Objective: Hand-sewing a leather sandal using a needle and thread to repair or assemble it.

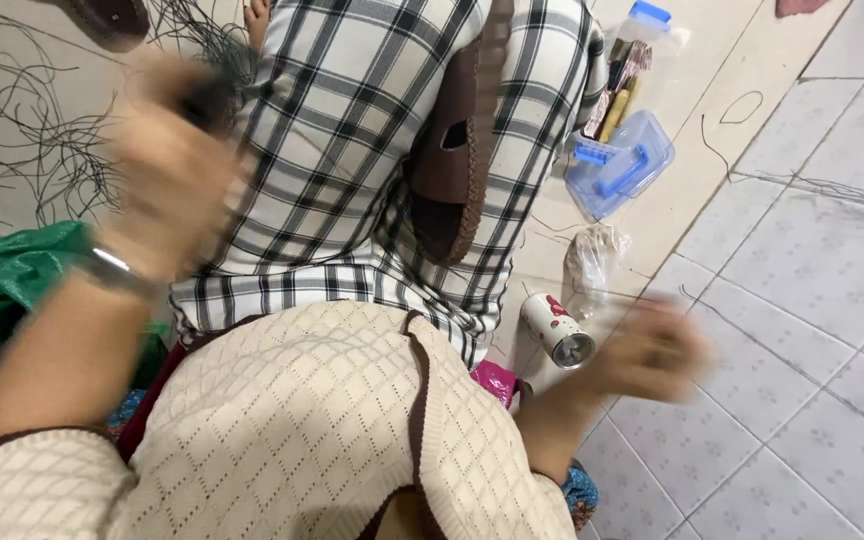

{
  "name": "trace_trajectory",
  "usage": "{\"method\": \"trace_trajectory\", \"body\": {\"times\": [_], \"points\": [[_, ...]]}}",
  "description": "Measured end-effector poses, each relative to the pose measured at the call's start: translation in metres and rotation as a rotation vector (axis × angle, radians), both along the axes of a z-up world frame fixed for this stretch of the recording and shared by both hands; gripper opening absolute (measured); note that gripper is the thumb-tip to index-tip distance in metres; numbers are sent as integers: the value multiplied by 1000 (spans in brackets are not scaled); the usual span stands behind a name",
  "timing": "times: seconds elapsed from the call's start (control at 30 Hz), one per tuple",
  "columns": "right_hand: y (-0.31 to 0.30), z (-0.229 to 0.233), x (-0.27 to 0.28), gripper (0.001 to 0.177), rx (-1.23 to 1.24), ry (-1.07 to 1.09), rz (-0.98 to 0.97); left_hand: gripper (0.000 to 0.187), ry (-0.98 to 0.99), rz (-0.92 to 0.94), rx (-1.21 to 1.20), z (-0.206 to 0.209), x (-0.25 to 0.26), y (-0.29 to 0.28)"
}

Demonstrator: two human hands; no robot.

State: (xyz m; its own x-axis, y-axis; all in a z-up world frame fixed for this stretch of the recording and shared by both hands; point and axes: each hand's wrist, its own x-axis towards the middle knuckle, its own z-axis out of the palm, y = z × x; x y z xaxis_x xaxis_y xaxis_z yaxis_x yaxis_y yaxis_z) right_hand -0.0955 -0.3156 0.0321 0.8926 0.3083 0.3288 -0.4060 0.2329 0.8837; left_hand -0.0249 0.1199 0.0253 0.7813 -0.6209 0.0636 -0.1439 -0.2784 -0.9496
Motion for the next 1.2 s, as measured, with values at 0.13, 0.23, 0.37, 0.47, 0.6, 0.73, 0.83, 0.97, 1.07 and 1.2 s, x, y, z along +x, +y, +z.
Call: {"method": "trace_trajectory", "body": {"times": [0.13, 0.23, 0.37, 0.47, 0.6, 0.73, 0.83, 0.97, 1.07, 1.2], "points": [[-100, 33, 1, 23, 1730, -421, 725, 29, 416, 443, -1446, -20, 13, 55], [-50, 31, 5, 31, 1989, -133, 590, 46, 939, 638, -1876, 36, 14, -28], [59, 13, 8, 35, 2812, 503, 494, 51, 1429, 273, -1619, 19, -26, -97], [90, 20, 21, 17, 2907, 658, 391, 32, 2209, 555, -1891, 28, -25, -93], [99, 8, 19, 3, 2992, 591, 392, 28, 1479, -113, -2197, -16, -34, -116], [99, -8, 13, 7, 3088, 575, 417, 37, 849, -377, -1756, -32, -25, -119], [92, -40, 6, 9, 3063, 521, 429, 41, 828, -299, -1822, -36, -22, -125], [100, -35, 14, 9, 3134, 536, 444, 40, 845, -119, -1843, -42, -26, -131], [99, 13, 44, 13, 2852, 707, 488, 39, 928, -121, -1824, -32, -20, -125], [107, 11, 63, 52, 2732, 752, 488, 41, 1351, 40, -1737, 24, -1, -95]]}}
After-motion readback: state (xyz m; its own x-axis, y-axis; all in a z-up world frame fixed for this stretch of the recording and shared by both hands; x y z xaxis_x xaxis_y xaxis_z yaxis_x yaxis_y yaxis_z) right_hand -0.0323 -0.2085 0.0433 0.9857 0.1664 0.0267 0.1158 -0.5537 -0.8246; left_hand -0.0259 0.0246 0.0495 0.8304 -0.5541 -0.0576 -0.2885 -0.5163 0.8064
